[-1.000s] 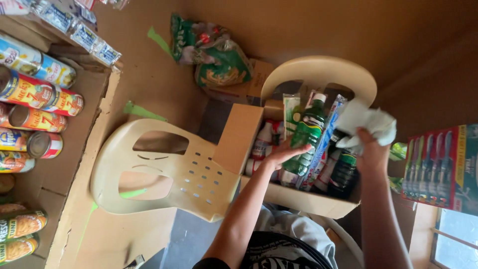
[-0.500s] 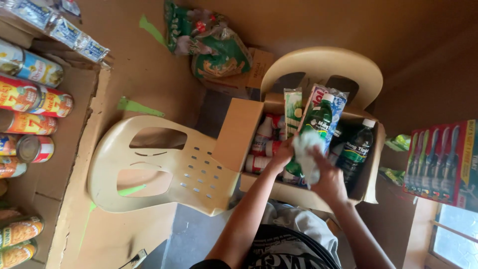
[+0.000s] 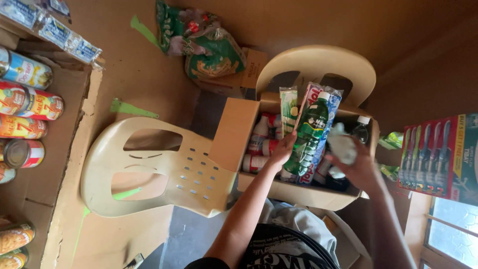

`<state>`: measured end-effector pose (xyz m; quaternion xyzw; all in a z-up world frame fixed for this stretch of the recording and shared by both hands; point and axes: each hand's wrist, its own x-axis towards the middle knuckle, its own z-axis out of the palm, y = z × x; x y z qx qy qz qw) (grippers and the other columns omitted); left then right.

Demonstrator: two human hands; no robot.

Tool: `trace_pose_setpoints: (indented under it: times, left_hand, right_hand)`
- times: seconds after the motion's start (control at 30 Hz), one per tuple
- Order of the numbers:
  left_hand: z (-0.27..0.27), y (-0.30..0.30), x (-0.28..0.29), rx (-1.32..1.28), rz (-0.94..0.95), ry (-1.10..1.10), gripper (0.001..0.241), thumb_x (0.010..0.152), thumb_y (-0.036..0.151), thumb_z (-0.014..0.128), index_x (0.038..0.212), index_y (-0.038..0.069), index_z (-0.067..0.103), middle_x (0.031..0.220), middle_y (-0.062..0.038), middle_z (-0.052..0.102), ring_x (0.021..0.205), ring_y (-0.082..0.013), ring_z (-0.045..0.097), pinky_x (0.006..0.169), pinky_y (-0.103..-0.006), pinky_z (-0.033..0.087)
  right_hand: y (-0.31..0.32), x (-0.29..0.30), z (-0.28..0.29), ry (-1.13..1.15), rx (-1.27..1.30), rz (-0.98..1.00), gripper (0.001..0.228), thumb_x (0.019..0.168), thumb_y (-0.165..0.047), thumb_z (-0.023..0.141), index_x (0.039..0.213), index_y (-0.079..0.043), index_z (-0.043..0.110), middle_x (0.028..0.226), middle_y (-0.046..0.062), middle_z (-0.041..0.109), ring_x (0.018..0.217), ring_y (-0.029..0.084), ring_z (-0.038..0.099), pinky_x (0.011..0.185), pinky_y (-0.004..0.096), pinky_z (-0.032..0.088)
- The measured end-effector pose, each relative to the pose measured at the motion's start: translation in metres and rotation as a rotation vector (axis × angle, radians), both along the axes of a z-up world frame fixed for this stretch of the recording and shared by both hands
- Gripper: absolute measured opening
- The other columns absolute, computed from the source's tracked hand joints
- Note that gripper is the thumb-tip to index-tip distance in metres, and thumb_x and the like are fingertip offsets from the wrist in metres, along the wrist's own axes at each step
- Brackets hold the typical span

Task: Wipe canned goods and cleaning products with a cloth and organize them on shelves.

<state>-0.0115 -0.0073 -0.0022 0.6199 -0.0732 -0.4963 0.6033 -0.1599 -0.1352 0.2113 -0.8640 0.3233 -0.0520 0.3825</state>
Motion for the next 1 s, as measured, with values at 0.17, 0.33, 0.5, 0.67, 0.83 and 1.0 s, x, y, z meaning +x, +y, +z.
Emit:
trace_pose_setpoints:
  times: [0.17, 0.33, 0.5, 0.67, 0.83, 1.0]
  left_hand:
    - [0.0, 0.0, -0.002, 0.015, 0.015, -0.021, 0.081, 0.096, 0.069, 0.046, 0.152, 0.01, 0.051, 0.148, -0.016, 0.058, 0.136, -0.0258, 0.054, 0.111, -0.0348, 0.04]
    - [-0.003, 0.0, -0.007, -0.071, 0.028, -0.07, 0.076, 0.097, 0.065, 0.051, 0.152, 0.012, 0.051, 0.144, -0.015, 0.061, 0.131, -0.0249, 0.056, 0.106, -0.0343, 0.044]
    - [-0.022, -0.009, -0.013, -0.162, 0.069, -0.102, 0.068, 0.096, 0.052, 0.065, 0.146, 0.007, 0.054, 0.127, -0.017, 0.068, 0.116, -0.0234, 0.064, 0.097, -0.0333, 0.05]
    - [-0.033, -0.019, -0.013, -0.235, 0.096, -0.11, 0.068, 0.093, 0.046, 0.072, 0.145, 0.006, 0.053, 0.122, -0.014, 0.071, 0.109, -0.0197, 0.067, 0.092, -0.0305, 0.053]
    - [-0.022, -0.013, -0.015, -0.191, 0.077, -0.107, 0.071, 0.091, 0.048, 0.074, 0.144, 0.007, 0.053, 0.121, -0.012, 0.072, 0.109, -0.0179, 0.068, 0.093, -0.0301, 0.053]
    - [-0.009, -0.009, -0.015, -0.119, 0.052, -0.134, 0.078, 0.084, 0.052, 0.079, 0.144, 0.008, 0.055, 0.119, -0.012, 0.073, 0.109, -0.0189, 0.068, 0.093, -0.0323, 0.053]
  right_hand:
    - [0.037, 0.013, -0.07, -0.178, -0.183, 0.093, 0.063, 0.083, -0.02, 0.078, 0.143, -0.016, 0.06, 0.143, 0.016, 0.056, 0.12, 0.037, 0.067, 0.095, 0.045, 0.059]
    - [0.071, 0.045, -0.043, 0.004, -0.166, -0.108, 0.069, 0.07, -0.033, 0.091, 0.128, -0.018, 0.057, 0.144, 0.02, 0.044, 0.105, 0.045, 0.066, 0.079, 0.05, 0.059]
    - [0.057, 0.03, -0.102, -0.014, -0.201, -0.2, 0.065, 0.072, -0.03, 0.086, 0.123, -0.012, 0.051, 0.132, 0.02, 0.052, 0.096, 0.047, 0.067, 0.076, 0.055, 0.057]
    - [0.038, 0.023, -0.102, -0.044, -0.122, -0.201, 0.056, 0.072, -0.024, 0.084, 0.117, -0.01, 0.056, 0.121, 0.02, 0.057, 0.098, 0.046, 0.066, 0.078, 0.053, 0.056]
    - [0.028, 0.007, -0.116, -0.152, -0.045, -0.148, 0.038, 0.072, -0.013, 0.08, 0.106, -0.008, 0.063, 0.118, 0.018, 0.059, 0.102, 0.04, 0.065, 0.086, 0.044, 0.055]
    - [0.027, 0.001, -0.12, -0.255, 0.001, -0.19, 0.029, 0.074, -0.004, 0.073, 0.101, -0.007, 0.064, 0.109, 0.016, 0.065, 0.097, 0.034, 0.067, 0.086, 0.04, 0.054]
